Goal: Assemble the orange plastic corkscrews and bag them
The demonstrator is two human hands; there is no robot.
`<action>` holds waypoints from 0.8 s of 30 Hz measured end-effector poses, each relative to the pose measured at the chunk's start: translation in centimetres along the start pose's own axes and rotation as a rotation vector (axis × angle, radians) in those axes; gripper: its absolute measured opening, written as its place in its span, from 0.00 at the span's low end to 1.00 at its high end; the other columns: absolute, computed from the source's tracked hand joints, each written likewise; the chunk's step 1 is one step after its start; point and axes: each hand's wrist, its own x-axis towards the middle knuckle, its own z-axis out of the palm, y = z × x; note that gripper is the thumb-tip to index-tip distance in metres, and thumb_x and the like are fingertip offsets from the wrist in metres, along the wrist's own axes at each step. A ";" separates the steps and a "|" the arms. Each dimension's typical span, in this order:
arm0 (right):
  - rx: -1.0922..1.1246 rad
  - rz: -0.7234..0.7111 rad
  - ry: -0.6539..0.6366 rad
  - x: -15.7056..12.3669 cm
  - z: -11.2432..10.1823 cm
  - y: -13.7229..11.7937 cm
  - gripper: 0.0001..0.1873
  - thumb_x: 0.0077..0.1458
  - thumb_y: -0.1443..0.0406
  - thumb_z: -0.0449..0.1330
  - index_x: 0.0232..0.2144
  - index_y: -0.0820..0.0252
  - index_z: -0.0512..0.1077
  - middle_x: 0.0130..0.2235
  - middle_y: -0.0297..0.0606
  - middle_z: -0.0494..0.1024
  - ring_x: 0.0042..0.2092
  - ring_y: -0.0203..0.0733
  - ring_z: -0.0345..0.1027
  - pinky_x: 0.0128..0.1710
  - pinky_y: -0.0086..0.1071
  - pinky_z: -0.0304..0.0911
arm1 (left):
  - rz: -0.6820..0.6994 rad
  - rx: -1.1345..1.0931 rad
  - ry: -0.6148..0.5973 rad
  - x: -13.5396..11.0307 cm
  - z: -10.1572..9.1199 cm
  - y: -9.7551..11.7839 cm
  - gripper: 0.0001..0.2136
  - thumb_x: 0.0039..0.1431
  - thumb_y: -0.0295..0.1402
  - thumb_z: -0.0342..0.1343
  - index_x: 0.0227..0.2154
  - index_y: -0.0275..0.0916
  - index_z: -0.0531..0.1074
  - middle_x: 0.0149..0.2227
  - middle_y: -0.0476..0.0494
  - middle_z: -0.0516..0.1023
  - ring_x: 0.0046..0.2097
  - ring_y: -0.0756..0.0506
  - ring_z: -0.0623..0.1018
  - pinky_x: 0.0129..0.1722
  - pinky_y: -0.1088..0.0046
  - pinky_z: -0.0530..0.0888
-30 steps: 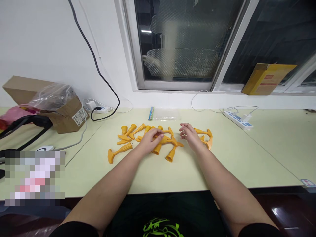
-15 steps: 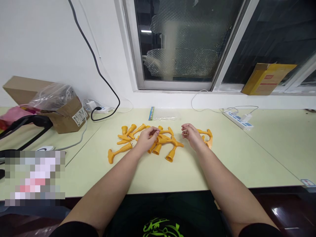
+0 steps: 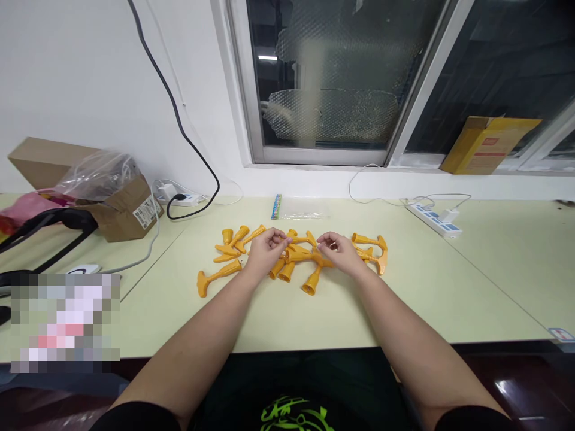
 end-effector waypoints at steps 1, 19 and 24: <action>-0.054 -0.048 -0.034 -0.1 0.2 0.1 0.10 0.55 0.60 0.63 0.39 0.55 0.77 0.40 0.37 0.79 0.39 0.44 0.69 0.39 0.37 0.65 | 0.017 0.027 0.005 0.0 0.0 0.1 0.14 0.57 0.45 0.65 0.32 0.39 0.74 0.21 0.55 0.65 0.23 0.53 0.64 0.24 0.75 0.62; -0.297 -0.236 -0.070 0.4 2.9 1.6 0.12 0.55 0.70 0.61 0.42 0.56 0.77 0.42 0.41 0.73 0.45 0.47 0.66 0.48 0.41 0.64 | 0.183 0.234 -0.084 0.1 0.0 -0.5 0.12 0.66 0.42 0.53 0.31 0.40 0.72 0.28 0.49 0.70 0.31 0.47 0.70 0.34 0.69 0.67; 0.067 0.045 0.157 0.8 0.7 0.8 0.12 0.53 0.55 0.66 0.34 0.56 0.73 0.32 0.33 0.69 0.33 0.40 0.63 0.37 0.36 0.63 | 0.221 0.229 -0.015 0.0 -0.3 -0.3 0.07 0.63 0.39 0.56 0.37 0.41 0.73 0.33 0.47 0.73 0.37 0.45 0.73 0.41 0.67 0.72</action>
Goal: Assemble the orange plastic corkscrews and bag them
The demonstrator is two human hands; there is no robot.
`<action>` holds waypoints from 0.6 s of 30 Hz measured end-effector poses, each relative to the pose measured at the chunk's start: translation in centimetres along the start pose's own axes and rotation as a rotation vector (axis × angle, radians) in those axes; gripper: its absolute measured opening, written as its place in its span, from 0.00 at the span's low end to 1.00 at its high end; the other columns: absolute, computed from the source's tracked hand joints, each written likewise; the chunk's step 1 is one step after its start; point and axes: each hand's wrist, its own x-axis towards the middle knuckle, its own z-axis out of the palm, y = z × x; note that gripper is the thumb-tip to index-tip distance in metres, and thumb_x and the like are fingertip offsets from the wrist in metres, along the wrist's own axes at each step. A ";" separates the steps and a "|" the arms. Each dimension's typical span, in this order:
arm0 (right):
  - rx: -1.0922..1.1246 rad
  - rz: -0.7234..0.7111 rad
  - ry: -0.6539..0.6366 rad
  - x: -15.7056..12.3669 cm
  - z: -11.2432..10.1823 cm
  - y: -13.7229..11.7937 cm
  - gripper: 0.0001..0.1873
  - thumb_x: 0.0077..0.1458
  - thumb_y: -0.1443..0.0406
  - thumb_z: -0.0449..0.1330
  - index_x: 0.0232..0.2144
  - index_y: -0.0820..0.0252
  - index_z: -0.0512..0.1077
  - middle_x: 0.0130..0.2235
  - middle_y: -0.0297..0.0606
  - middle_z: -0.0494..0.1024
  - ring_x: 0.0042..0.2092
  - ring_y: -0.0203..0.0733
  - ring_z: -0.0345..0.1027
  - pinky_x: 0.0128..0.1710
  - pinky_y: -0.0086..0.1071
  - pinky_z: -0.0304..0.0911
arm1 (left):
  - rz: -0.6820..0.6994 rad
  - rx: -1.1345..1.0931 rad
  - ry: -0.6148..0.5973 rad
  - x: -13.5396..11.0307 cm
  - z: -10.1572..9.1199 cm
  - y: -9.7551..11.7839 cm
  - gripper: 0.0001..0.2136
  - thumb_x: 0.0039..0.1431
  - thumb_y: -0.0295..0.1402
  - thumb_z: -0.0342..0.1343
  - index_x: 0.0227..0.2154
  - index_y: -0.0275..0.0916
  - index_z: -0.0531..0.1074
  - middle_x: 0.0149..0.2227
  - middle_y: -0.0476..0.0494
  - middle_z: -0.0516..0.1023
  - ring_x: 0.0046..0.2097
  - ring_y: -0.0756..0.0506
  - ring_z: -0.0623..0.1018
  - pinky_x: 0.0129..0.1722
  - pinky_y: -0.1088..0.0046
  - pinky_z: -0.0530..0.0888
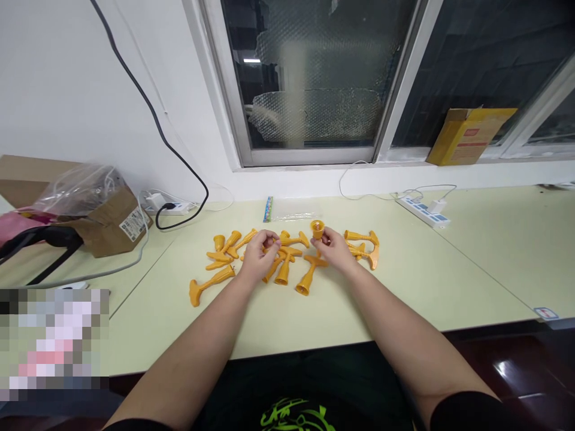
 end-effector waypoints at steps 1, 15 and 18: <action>0.102 0.039 -0.006 0.0 -0.3 -0.3 0.13 0.52 0.54 0.66 0.33 0.56 0.72 0.31 0.32 0.70 0.33 0.40 0.64 0.37 0.36 0.63 | 0.033 0.006 -0.014 -0.1 -0.1 0.2 0.07 0.62 0.38 0.57 0.39 0.41 0.73 0.35 0.46 0.73 0.39 0.45 0.74 0.43 0.65 0.73; 0.711 0.348 -0.375 -1.4 0.6 -2.1 0.22 0.51 0.47 0.69 0.37 0.55 0.71 0.26 0.31 0.74 0.27 0.37 0.71 0.36 0.34 0.71 | 0.148 -0.067 -0.299 -0.7 0.4 1.5 0.12 0.65 0.38 0.58 0.48 0.43 0.76 0.47 0.41 0.82 0.47 0.41 0.80 0.50 0.59 0.76; 0.679 0.364 -0.252 -1.0 0.5 -1.9 0.21 0.48 0.50 0.71 0.34 0.54 0.69 0.23 0.27 0.69 0.23 0.35 0.64 0.31 0.32 0.69 | 0.188 -0.054 -0.212 -0.5 0.3 1.4 0.10 0.65 0.38 0.59 0.46 0.43 0.78 0.45 0.41 0.81 0.46 0.42 0.79 0.47 0.61 0.76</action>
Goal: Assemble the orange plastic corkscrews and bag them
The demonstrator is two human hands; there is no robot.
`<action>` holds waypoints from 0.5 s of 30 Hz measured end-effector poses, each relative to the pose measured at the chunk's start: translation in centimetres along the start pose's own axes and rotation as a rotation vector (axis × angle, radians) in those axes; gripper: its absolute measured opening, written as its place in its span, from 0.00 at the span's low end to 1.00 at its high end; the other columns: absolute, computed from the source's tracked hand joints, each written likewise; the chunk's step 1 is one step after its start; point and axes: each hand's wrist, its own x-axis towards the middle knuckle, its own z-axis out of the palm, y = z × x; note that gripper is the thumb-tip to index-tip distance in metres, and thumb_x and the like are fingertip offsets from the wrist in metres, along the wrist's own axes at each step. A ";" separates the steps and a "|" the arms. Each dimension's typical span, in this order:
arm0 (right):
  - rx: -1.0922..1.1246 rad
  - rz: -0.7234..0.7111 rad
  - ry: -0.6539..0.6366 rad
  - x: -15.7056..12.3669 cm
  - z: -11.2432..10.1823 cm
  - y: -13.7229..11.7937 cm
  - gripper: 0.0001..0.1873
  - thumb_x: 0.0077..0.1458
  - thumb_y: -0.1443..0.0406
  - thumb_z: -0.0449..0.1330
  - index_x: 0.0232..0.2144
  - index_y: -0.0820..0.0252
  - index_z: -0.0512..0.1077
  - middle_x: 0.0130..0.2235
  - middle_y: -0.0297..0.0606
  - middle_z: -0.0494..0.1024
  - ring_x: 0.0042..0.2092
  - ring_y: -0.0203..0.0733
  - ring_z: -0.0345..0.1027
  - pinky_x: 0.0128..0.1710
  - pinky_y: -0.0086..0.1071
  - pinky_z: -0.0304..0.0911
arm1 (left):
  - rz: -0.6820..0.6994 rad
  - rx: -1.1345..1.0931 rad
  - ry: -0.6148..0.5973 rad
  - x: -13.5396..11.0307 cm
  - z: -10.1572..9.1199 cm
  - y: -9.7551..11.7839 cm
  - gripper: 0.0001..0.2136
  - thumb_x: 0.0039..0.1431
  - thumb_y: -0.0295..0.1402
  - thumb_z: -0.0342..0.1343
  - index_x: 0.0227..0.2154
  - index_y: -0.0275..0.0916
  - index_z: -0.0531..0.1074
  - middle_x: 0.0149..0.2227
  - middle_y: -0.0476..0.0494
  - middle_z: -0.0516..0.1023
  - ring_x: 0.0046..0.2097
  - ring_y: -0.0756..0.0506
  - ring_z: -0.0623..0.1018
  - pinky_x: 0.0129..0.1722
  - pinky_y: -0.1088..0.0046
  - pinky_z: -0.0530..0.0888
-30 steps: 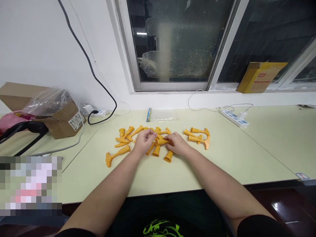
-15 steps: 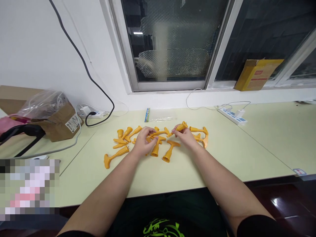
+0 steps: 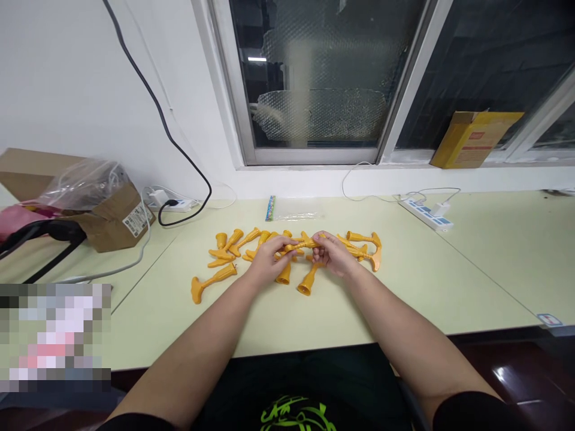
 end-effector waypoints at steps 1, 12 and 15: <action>-0.016 0.002 0.017 0.0 -0.1 -0.1 0.21 0.48 0.50 0.71 0.33 0.54 0.68 0.23 0.28 0.70 0.24 0.35 0.64 0.30 0.32 0.68 | 0.018 0.006 0.021 0.1 0.0 0.0 0.09 0.65 0.37 0.58 0.45 0.43 0.78 0.44 0.41 0.81 0.47 0.42 0.79 0.48 0.61 0.76; -0.391 -0.316 -0.067 -0.1 -0.5 0.2 0.21 0.52 0.50 0.68 0.41 0.52 0.68 0.33 0.29 0.72 0.31 0.37 0.66 0.36 0.33 0.66 | -0.305 -0.457 0.128 0.0 0.7 -1.1 0.28 0.63 0.45 0.60 0.63 0.47 0.60 0.38 0.49 0.74 0.29 0.50 0.80 0.33 0.69 0.80; -0.556 -0.473 -0.088 -0.1 -0.9 0.6 0.16 0.58 0.53 0.64 0.43 0.52 0.69 0.38 0.33 0.74 0.35 0.39 0.67 0.39 0.35 0.66 | -0.420 -0.510 0.089 0.3 0.4 -0.8 0.20 0.63 0.47 0.59 0.52 0.40 0.73 0.30 0.50 0.73 0.25 0.50 0.76 0.25 0.72 0.77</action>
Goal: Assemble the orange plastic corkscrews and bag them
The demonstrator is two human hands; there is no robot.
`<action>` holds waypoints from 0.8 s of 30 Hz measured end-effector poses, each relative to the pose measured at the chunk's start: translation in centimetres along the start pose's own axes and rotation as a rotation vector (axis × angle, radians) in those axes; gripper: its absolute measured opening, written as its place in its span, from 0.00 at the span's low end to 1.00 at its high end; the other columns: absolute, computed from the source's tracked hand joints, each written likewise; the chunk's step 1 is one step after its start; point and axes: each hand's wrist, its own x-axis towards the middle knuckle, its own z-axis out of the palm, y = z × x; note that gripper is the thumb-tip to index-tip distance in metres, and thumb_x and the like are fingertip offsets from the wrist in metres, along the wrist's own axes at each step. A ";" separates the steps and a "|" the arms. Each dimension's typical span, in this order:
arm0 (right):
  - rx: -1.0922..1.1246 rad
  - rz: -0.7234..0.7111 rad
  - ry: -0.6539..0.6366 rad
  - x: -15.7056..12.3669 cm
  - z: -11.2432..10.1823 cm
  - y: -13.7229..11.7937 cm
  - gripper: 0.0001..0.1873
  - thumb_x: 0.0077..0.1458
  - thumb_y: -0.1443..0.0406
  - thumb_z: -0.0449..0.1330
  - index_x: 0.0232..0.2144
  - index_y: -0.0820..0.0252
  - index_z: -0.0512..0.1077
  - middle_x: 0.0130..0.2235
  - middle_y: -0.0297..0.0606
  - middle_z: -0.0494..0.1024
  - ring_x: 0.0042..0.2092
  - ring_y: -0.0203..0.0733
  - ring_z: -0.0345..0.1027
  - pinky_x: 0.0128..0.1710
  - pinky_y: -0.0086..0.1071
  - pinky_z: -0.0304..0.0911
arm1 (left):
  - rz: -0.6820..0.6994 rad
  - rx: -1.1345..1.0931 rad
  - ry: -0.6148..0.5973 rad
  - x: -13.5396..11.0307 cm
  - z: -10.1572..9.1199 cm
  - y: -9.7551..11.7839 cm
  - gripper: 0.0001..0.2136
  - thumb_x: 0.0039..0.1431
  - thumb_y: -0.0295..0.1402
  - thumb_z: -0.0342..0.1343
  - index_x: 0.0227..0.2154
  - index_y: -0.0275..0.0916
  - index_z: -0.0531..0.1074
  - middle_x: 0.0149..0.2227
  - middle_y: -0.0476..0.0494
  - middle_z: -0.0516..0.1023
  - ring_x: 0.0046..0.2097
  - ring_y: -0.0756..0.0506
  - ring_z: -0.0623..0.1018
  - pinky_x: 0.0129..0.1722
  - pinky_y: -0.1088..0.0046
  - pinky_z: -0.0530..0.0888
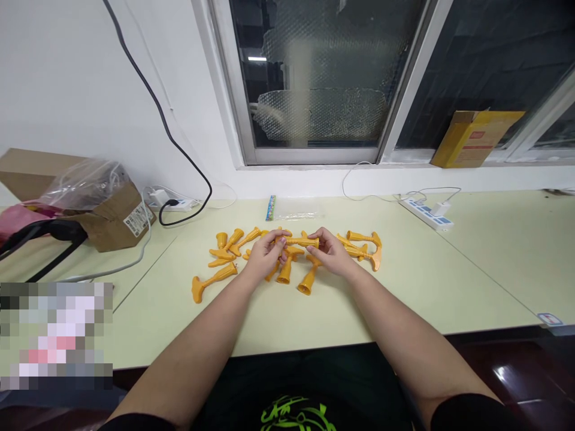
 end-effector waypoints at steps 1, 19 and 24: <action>-0.064 -0.057 -0.001 -0.1 -0.1 0.1 0.14 0.60 0.54 0.63 0.43 0.52 0.69 0.41 0.36 0.75 0.38 0.41 0.69 0.42 0.37 0.66 | -0.057 -0.051 -0.001 0.1 -0.1 0.3 0.20 0.63 0.47 0.58 0.51 0.39 0.74 0.28 0.50 0.72 0.23 0.50 0.75 0.23 0.73 0.75; -0.361 -0.450 0.005 0.2 -0.1 0.3 0.03 0.63 0.66 0.60 0.41 0.54 0.70 0.44 0.42 0.75 0.48 0.49 0.71 0.49 0.46 0.67 | -0.492 -0.369 0.093 0.8 -1.4 1.3 0.14 0.56 0.39 0.65 0.24 0.38 0.68 0.16 0.55 0.63 0.21 0.52 0.73 0.21 0.80 0.68; -0.429 -0.531 0.060 0.2 -0.1 -0.3 0.08 0.57 0.73 0.58 0.33 0.55 0.71 0.47 0.45 0.73 0.52 0.50 0.70 0.51 0.47 0.67 | -0.498 -0.456 0.107 1.1 -1.5 0.9 0.14 0.56 0.41 0.60 0.22 0.40 0.65 0.17 0.53 0.61 0.30 0.46 0.79 0.36 0.71 0.79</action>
